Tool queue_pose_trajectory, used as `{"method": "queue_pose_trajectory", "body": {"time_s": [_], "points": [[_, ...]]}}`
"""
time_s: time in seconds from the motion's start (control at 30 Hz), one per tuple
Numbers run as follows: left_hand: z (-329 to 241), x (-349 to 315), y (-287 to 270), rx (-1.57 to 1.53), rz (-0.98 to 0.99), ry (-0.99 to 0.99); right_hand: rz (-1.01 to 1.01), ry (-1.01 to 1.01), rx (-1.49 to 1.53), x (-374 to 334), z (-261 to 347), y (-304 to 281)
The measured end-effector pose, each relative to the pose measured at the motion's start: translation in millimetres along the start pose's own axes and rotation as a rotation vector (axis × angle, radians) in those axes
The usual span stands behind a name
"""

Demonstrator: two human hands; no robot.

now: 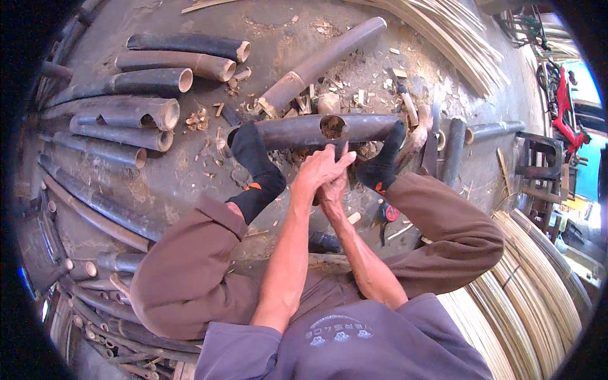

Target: The person sits on the floor and repeatedly hammers and scrapes the ends of bamboo poles to shape and smooth them. They handle multiple bamboo pieces one at a time, using a hammer and a scraping tool to remove material and refine the openings.

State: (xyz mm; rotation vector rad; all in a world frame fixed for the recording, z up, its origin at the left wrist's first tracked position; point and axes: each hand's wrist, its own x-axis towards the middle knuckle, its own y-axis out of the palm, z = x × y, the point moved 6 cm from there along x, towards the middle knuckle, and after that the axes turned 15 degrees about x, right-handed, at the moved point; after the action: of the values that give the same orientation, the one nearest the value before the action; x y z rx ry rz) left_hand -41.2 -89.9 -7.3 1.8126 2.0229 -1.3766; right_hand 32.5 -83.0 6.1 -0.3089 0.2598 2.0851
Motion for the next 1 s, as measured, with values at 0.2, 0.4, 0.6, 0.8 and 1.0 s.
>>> {"method": "queue_pose_trajectory", "body": {"time_s": [0.2,0.4,0.6,0.8,1.0], "points": [[19,32,29,-0.274,-0.069,0.094,-0.012,0.177,-0.107,7,-10,-17],[-17,63,65,-0.703,-0.174,-0.134,0.268,-0.032,-0.968,61,26,-77],[-37,78,34,-1.417,-0.088,-0.148,0.672,0.152,-1.308,127,48,-45],[-23,60,42,0.008,-0.069,0.085,-0.089,0.048,0.034,18,-39,-67],[-29,54,34,-0.218,-0.170,0.024,0.088,0.153,-0.155,38,-9,-73]]}}
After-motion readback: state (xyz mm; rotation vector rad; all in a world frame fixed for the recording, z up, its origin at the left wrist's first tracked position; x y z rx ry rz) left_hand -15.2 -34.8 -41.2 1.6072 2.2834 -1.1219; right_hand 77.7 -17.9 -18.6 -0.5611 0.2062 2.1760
